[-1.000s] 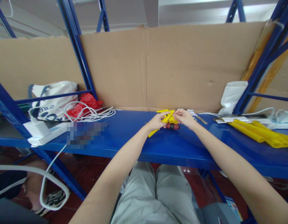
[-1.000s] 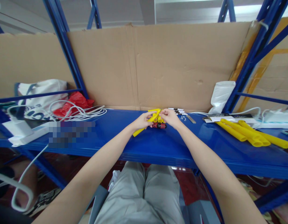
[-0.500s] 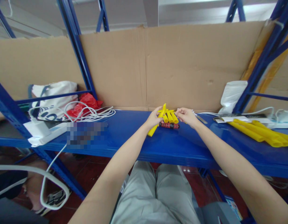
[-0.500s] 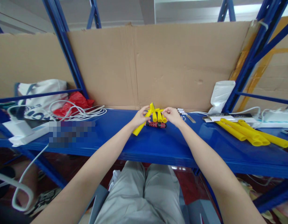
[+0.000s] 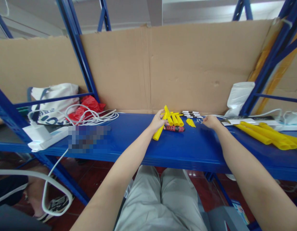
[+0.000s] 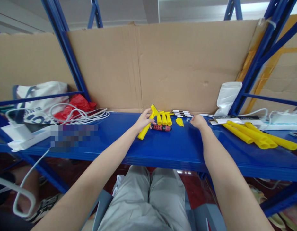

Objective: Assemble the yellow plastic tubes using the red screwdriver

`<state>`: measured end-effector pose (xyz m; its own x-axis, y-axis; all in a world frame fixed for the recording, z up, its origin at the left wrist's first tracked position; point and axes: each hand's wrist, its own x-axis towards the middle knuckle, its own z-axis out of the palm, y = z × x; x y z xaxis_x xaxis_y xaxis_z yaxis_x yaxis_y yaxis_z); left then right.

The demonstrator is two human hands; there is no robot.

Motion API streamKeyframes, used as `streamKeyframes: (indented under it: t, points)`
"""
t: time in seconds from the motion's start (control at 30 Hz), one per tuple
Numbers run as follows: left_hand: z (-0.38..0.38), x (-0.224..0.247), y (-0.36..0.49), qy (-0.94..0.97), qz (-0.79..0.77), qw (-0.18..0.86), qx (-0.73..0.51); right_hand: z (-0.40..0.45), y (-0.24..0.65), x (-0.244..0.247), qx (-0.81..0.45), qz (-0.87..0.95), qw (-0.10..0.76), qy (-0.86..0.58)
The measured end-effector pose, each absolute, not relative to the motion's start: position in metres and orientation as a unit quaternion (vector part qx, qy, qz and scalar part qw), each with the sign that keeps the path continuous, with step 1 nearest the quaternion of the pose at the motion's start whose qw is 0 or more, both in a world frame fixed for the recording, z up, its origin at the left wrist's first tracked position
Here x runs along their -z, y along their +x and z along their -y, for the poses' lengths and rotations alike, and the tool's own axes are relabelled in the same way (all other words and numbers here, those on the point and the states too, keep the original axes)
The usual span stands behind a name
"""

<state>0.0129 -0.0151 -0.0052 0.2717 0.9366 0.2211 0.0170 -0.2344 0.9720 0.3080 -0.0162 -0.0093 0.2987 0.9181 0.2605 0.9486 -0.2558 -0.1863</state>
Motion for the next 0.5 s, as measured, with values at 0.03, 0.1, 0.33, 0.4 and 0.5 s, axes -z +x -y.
streamKeyframes:
  t: [0.03,0.1,0.33,0.4,0.5]
  points:
    - [0.0147,0.0056,0.0131,0.626,-0.375,0.497,-0.469,0.0164,0.3083,0.0103,0.045,0.583,0.154,-0.797]
    - [0.0143,0.0061,0.0135,0.619,-0.367,0.512,-0.47,0.017,0.3078,0.0116,0.04,0.571,0.154,-0.805]
    - [0.0171,0.0043,0.0152,0.604,-0.34,0.564,-0.449,0.0157,0.3076,0.017,0.052,0.559,0.155,-0.813]
    - [0.0188,0.0031,0.0153,0.601,-0.338,0.576,-0.439,0.0147,0.3087,0.0183,0.055,0.555,0.15,-0.816]
    - [0.0215,0.0015,0.0155,0.596,-0.335,0.591,-0.427,0.0142,0.3085,0.0187,0.044,0.547,0.138,-0.824]
